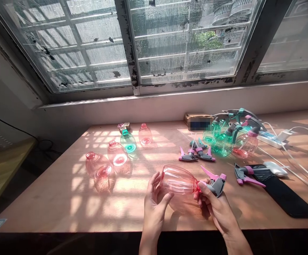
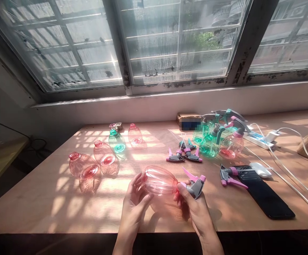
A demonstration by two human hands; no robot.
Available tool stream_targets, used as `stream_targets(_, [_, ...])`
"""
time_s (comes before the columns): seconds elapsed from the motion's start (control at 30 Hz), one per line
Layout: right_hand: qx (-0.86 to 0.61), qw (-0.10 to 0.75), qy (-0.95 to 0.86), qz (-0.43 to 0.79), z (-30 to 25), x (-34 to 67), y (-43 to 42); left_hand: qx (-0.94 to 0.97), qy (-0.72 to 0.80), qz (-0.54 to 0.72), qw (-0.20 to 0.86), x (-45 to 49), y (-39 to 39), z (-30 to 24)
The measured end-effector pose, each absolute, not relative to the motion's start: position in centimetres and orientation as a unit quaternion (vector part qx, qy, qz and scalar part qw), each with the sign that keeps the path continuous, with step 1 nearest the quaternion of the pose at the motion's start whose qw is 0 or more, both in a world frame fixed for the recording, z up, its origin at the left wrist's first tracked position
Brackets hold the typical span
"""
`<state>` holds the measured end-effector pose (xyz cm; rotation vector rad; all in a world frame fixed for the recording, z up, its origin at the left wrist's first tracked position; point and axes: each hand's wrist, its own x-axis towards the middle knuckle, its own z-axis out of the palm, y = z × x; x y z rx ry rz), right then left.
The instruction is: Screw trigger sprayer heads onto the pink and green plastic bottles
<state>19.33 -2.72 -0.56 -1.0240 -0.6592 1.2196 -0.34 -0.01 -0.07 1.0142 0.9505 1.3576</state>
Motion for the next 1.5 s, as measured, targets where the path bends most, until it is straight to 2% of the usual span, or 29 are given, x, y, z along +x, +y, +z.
stream_targets(0.3, [-0.46,0.649,-0.272,0.542,-0.1,18.7,-2.9,0.407,0.425,0.596,0.547,-0.2,0.1,0.0])
stream_targets(0.53, [-0.459,0.67,-0.259,0.523,0.0,18.7,-2.7,0.44,0.398,0.575,0.564,-0.4,0.1,-0.2])
stream_targets(0.77, [-0.455,0.65,-0.252,0.554,-0.1,18.5,-2.9,0.423,0.407,0.577,0.568,-0.2,-0.1,0.6])
stream_targets(1.2, [-0.462,0.649,-0.278,0.537,-0.1,18.9,-2.7,0.427,0.388,0.56,0.594,-0.3,-0.3,1.8])
stream_targets(1.5, [-0.478,0.628,-0.286,0.544,-1.0,18.8,-2.7,0.418,0.422,0.592,0.545,-0.3,0.0,0.7])
